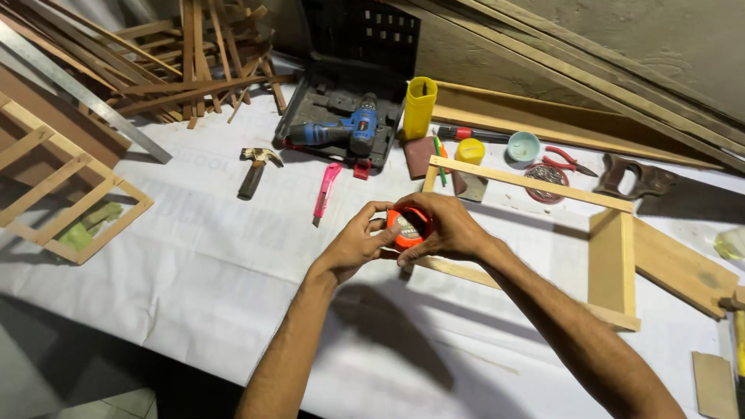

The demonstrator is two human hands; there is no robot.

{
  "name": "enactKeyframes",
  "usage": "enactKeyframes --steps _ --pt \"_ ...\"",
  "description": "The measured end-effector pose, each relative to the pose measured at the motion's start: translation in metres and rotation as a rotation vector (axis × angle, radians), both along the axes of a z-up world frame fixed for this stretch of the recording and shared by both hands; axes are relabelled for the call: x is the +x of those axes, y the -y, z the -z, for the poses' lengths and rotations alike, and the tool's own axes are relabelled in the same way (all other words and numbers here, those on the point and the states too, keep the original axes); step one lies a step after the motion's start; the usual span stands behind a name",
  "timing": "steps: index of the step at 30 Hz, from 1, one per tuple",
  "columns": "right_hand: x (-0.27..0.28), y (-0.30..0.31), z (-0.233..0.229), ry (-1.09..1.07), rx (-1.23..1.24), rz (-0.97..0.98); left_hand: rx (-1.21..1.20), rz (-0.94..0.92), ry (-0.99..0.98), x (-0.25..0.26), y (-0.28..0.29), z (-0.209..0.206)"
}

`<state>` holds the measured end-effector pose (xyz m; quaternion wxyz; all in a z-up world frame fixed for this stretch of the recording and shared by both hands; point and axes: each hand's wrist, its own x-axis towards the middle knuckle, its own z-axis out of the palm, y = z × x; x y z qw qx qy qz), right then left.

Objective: The person assembles a small rectangular wooden frame on a workbench. They position wood strips against the frame, measure it with a tape measure, pick nails from a dish, hammer nails into the joints, and sand the wood pieces with a sanding block.

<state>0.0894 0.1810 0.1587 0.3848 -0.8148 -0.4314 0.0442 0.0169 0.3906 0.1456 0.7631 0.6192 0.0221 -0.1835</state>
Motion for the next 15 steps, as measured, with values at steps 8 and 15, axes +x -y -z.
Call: enactKeyframes --steps 8,15 --pt "0.081 -0.087 0.064 0.061 -0.078 -0.053 -0.042 -0.337 0.089 0.066 -0.067 0.119" --pt "0.123 -0.129 0.120 -0.128 -0.372 0.051 0.231 -0.473 0.043 0.098 -0.075 0.160"
